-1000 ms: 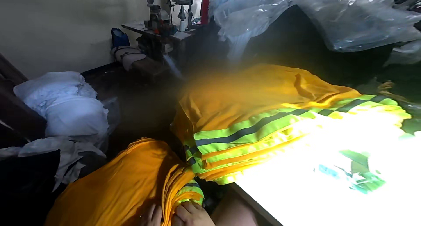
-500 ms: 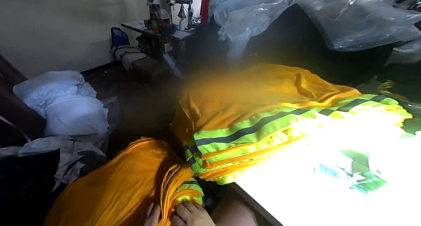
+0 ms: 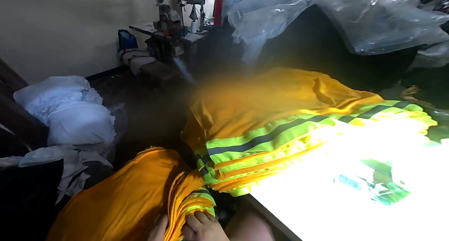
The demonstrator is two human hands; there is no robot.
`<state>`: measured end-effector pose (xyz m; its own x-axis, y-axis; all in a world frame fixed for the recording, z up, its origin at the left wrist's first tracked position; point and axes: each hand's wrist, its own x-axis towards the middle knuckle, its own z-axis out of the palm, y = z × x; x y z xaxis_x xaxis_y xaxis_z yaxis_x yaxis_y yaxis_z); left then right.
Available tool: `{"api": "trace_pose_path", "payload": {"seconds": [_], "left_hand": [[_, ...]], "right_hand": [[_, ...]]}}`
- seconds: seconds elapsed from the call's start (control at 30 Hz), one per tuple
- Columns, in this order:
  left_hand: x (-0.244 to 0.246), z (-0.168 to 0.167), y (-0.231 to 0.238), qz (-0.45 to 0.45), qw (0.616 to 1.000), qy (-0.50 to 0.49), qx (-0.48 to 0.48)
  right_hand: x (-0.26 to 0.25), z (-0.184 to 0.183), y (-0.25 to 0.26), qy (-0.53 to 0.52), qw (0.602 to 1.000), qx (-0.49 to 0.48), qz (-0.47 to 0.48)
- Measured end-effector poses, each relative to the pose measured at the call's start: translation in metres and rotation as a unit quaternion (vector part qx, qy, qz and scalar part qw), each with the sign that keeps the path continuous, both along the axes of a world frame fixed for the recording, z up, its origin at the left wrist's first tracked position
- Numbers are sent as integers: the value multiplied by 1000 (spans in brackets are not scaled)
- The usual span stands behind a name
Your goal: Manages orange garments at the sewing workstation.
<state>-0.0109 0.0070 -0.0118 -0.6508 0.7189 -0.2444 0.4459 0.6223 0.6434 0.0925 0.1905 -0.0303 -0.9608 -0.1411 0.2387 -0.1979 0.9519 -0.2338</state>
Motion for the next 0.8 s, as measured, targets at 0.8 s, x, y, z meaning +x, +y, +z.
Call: {"api": "trace_pose_path", "payload": {"seconds": [0.8], "left_hand": [[-14, 1, -12, 111, 966, -202, 117]], "right_hand": [[3, -5, 7, -136, 987, -75, 41]]}}
